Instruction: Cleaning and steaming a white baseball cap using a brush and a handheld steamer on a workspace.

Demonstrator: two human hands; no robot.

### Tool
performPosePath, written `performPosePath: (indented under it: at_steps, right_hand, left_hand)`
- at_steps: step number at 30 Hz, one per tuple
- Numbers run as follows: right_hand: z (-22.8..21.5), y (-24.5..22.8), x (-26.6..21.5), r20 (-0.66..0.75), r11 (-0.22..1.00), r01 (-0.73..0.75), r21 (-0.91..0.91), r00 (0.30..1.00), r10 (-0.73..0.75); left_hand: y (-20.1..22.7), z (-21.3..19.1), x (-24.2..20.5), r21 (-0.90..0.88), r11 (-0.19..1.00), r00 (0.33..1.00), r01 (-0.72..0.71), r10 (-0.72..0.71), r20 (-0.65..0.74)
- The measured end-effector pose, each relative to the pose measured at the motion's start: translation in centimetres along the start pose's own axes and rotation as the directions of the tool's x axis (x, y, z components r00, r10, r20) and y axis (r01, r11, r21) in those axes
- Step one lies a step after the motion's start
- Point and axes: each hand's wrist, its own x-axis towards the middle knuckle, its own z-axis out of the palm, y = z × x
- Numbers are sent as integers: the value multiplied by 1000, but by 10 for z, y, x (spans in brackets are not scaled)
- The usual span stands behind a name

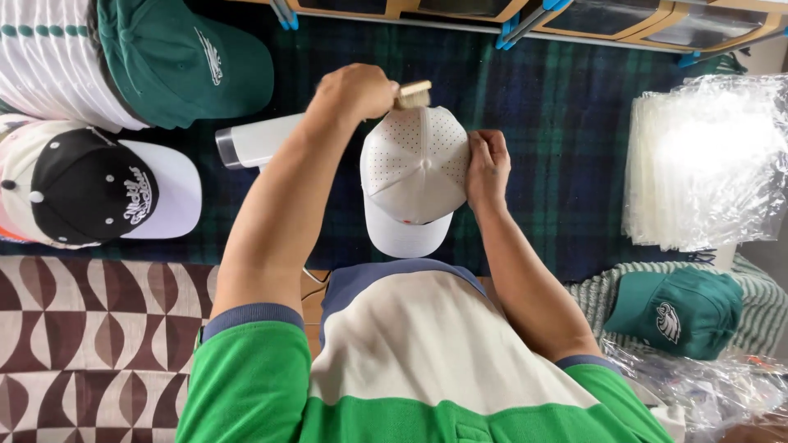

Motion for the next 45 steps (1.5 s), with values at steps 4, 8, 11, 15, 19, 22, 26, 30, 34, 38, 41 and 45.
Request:
performPosePath:
  at_steps: [4, 8, 11, 15, 19, 22, 26, 30, 34, 38, 41, 45]
  right_hand:
    - [-2, 11, -5, 20, 988, 143, -61, 990, -142]
    - [5, 42, -10, 17, 951, 308, 39, 951, -309]
    - [9, 45, -13, -32, 936, 327, 129, 945, -326]
    - [6, 41, -17, -18, 932, 357, 72, 934, -356]
    - [2, 45, -25, -125, 722, 678, -137, 711, -692]
    - [-7, 33, -82, -61, 338, 924, -182, 332, -941]
    - [6, 78, -142, 458, 570, 813, 113, 467, -757]
    - [-6, 72, -138, 530, 676, 723, 141, 522, -668]
    - [-21, 37, -146, 444, 482, 876, -20, 440, -781]
    - [-25, 34, -122, 334, 247, 927, -281, 336, -881]
    - [-18, 54, -111, 297, 181, 898, -401, 314, -902]
    - [-27, 59, -150, 489, 48, 884, -465, 302, -819]
  left_hand:
    - [-23, 37, -14, -140, 982, 951, -127, 80, -300]
    - [-15, 114, -84, 18, 922, 616, -387, 273, -739]
    - [-42, 152, -98, -319, 888, 770, -331, 59, -635]
    - [-86, 216, -89, -687, 723, 894, -76, -256, -369]
    - [-114, 288, -72, -773, 635, 922, 7, -303, -240]
    - [-91, 293, -85, -903, -119, 881, -412, -303, -362]
    - [-59, 298, -98, -756, -406, 851, -513, -127, -509]
    - [-47, 303, -100, -799, -154, 794, -581, 111, -598]
    - [-85, 313, -79, -669, 217, 684, -711, -6, -729]
    - [-99, 342, -48, -908, -96, 912, -408, -83, -401]
    - [-94, 333, -26, -932, -234, 961, -277, -49, -273]
    - [-108, 385, 29, -886, -427, 983, -181, -60, -172]
